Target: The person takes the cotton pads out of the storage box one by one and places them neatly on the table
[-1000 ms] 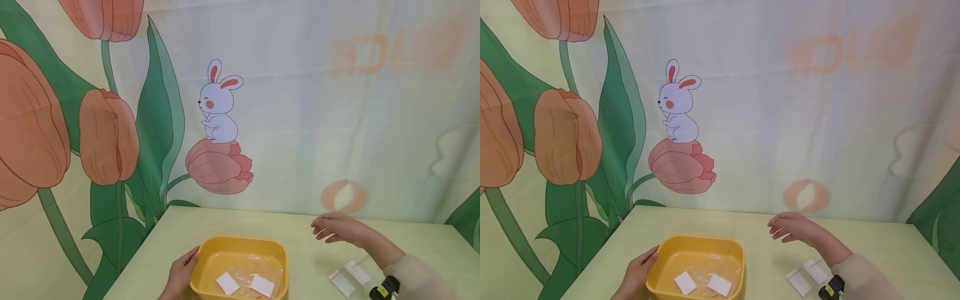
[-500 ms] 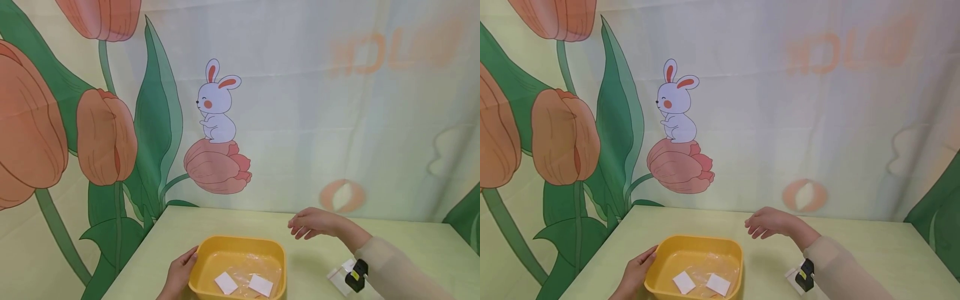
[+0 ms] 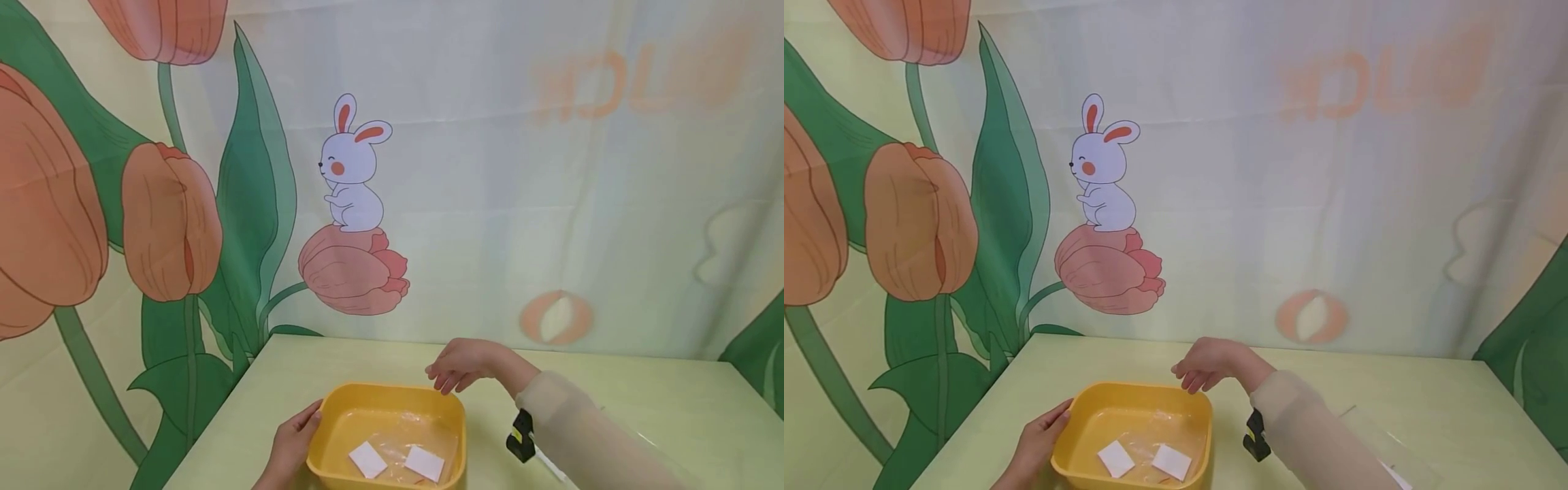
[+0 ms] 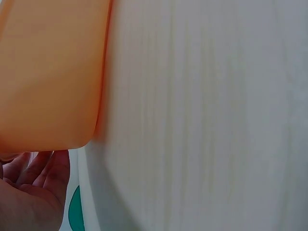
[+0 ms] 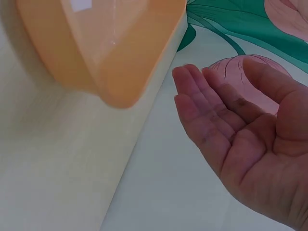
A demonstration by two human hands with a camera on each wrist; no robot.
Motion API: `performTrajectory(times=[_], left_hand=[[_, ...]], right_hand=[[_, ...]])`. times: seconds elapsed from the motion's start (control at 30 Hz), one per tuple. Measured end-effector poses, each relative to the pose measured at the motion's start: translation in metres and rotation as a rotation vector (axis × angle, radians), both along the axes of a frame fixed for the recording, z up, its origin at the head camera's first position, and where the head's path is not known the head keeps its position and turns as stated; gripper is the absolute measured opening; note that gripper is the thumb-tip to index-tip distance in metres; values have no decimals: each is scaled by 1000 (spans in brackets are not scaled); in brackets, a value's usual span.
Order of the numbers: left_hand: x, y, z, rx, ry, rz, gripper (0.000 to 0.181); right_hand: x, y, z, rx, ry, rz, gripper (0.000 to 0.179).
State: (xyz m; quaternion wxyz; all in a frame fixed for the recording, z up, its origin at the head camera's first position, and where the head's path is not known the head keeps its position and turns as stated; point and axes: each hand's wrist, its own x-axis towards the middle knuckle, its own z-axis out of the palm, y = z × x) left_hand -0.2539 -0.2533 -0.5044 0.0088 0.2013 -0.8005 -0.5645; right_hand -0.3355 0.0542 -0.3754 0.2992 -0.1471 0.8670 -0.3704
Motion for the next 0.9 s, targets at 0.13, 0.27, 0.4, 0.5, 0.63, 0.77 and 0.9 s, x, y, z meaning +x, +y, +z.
performTrajectory(times=[0.13, 0.27, 0.4, 0.5, 0.63, 0.77, 0.9], left_hand=[[0, 0, 1, 0, 0, 1, 46], [1, -1, 1, -2, 2, -2, 46], [1, -2, 0, 5, 15, -12, 47], [1, -2, -1, 6, 24, -18, 47], [-1, -2, -3, 5, 26, -14, 46], [-2, -2, -4, 9, 22, -14, 47], [-2, -2, -5, 8, 29, -19, 46]], right_hand=[[0, -15, -3, 41, -7, -13, 31], [-1, -30, -11, 81, -7, -10, 30], [-2, -40, -20, 109, 0, -7, 28], [-2, -45, -24, 118, 6, -19, 28], [-1, -49, -27, 118, -4, -55, 28], [1, -54, -32, 129, -27, -85, 26], [2, -59, -40, 157, -49, -113, 25]])
